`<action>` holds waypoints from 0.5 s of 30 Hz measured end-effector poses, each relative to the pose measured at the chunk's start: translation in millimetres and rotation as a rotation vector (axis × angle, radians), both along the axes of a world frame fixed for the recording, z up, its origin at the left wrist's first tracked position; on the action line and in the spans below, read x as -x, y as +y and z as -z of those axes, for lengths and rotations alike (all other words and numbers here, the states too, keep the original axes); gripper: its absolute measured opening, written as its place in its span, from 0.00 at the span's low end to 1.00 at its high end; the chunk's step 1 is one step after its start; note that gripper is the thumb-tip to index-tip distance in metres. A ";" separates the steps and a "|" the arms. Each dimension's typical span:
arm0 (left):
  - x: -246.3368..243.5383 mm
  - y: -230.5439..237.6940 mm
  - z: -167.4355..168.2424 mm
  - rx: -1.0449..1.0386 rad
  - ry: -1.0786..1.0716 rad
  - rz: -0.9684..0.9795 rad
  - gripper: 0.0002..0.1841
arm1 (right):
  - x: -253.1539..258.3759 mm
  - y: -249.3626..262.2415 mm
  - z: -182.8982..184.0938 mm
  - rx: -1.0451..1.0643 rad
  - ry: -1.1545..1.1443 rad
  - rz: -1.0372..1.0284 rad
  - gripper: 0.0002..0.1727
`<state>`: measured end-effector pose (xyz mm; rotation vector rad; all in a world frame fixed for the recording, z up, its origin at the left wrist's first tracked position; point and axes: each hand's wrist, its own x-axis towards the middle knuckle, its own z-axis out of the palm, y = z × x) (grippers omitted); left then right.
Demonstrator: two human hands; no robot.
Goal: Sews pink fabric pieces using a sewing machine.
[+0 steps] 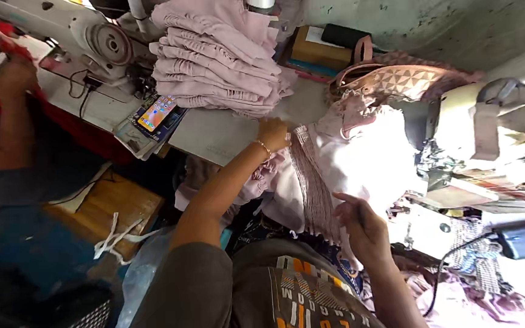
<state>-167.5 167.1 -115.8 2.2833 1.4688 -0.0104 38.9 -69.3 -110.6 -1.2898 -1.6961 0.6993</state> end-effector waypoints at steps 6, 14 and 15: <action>-2.6 -170.5 -32.6 0.241 -0.407 0.422 0.23 | 17.9 -8.1 15.2 0.333 0.439 0.061 0.35; 69.5 -168.1 -61.6 -0.186 -0.777 0.445 0.36 | 39.1 -39.7 -47.0 0.566 0.679 -0.546 0.21; 61.9 -167.1 -58.9 -0.229 -0.715 0.479 0.40 | 38.3 -40.1 -58.5 0.603 0.696 -0.720 0.21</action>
